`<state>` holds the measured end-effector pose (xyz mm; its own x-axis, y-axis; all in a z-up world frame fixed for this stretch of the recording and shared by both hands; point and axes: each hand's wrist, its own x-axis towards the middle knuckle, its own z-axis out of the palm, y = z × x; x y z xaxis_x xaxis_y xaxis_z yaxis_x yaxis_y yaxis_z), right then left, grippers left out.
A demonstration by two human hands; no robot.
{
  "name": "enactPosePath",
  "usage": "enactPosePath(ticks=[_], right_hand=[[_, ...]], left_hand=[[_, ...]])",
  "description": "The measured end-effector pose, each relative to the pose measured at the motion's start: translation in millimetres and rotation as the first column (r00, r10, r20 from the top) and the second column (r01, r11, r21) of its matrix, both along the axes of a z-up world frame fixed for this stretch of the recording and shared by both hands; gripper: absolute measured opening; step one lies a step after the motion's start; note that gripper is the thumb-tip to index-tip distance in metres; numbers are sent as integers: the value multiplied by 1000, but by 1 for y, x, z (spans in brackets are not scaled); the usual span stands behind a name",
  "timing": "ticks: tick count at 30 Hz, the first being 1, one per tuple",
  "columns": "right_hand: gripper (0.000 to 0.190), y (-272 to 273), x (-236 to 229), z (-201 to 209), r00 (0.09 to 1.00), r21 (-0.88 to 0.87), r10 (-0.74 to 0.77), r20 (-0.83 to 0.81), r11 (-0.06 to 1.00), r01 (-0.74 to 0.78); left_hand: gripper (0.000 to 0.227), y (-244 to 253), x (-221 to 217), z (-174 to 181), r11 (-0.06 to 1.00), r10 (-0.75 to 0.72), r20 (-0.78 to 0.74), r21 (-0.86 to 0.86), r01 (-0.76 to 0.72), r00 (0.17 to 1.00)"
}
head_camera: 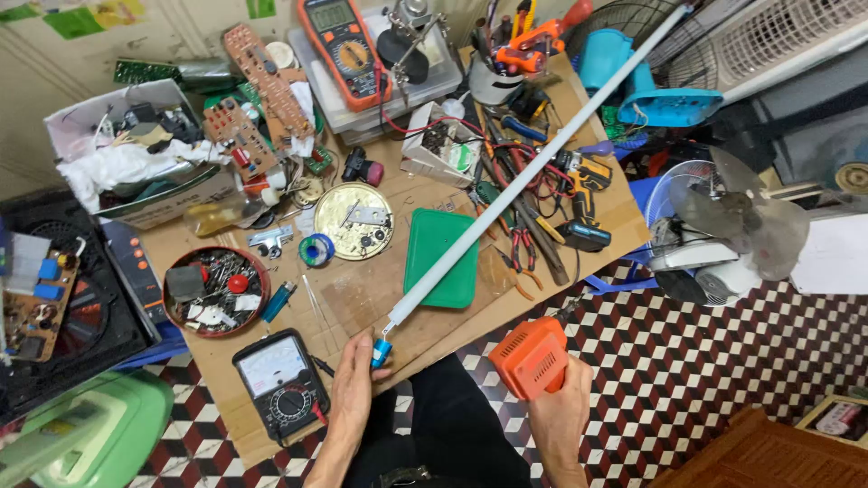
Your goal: Repairing and assembling a fluorescent light tube by attaching end caps and checking electrical components.
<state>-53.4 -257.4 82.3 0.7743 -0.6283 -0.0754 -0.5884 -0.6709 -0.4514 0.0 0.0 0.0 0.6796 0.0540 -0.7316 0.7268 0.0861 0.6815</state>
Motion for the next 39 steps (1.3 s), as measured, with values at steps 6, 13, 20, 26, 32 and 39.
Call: enactPosePath(ticks=[6,13,20,26,32,39], right_hand=[[47,-60,39,-1,1000,-104,-10,20,995,12],[53,-121,122,-62,986,-100,141,-84,984,-149],[60,-143,167,-133,958,-77,287,5,955,-286],[65,-142,179,-141,964,77,267,5,961,-267],[63,-158,178,-162,939,137,339,60,929,-345],[68,-163,181,-145,938,311,344,31,889,-336]], left_hand=[[56,-2,-5,-27,980,169,43,-117,-163,985],[55,-7,-12,-73,914,368,-57,-164,-372,928],[58,-10,-26,-106,818,541,-147,-134,-559,828],[58,-9,-41,-131,747,638,-192,-84,-660,746],[55,-17,-48,-136,722,676,-139,-73,-688,724],[42,-21,-35,-134,702,687,-205,-63,-710,697]])
